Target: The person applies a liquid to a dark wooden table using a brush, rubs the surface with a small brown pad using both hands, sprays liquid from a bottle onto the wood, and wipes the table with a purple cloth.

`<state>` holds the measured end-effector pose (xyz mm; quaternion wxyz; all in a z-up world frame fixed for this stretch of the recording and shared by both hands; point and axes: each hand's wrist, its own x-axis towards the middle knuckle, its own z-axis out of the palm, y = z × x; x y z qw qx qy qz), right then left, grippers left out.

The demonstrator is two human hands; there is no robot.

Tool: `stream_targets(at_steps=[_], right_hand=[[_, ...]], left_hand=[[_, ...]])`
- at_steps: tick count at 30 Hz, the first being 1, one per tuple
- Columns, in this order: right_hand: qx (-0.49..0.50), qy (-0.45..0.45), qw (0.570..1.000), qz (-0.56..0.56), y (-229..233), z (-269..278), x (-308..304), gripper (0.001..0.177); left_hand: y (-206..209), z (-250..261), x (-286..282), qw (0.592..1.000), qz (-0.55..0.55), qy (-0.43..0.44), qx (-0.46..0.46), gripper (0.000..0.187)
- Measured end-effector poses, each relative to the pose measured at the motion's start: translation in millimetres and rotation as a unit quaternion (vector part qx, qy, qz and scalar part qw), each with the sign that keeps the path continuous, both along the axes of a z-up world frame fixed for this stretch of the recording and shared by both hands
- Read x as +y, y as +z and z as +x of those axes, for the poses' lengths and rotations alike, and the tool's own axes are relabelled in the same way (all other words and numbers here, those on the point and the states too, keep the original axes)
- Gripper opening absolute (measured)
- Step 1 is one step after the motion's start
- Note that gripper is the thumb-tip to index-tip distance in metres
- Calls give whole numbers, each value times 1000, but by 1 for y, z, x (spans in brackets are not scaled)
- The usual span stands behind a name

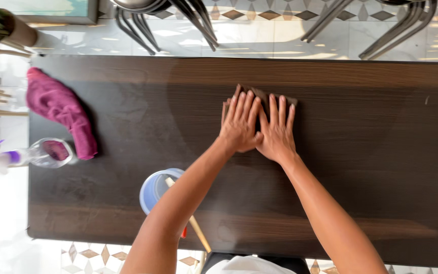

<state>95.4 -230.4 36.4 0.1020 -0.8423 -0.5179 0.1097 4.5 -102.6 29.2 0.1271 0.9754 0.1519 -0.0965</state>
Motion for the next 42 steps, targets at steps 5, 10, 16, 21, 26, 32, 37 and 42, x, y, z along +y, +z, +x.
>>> stream_targets(at_steps=[5,10,16,21,26,32,37,42], right_hand=[[-19,28,994,-102,20,-68,-21,99],[2,-26,999,-21,8,-106,5,92],[-25,-232,972,1,-12,-113,43,87],[18,-309,951,7,-18,-65,96,87],[-66,-170,983,17,-32,-12,133,86],[-47,-19,998,28,-42,-1,176,96],[-54,70,996,11,-21,-29,189,99],[-46,136,989,31,2,-64,161,96]], left_hand=[[2,-72,-21,999,-23,-31,-35,96],[7,-102,12,997,-21,-60,-48,97],[14,-41,70,984,5,-180,-8,93],[-9,19,113,971,76,-223,-49,87],[-5,37,148,988,88,-124,-15,90],[-14,-8,176,996,77,-7,-42,90],[-15,-58,174,994,39,70,-81,87],[-7,-105,136,992,45,96,-65,92]])
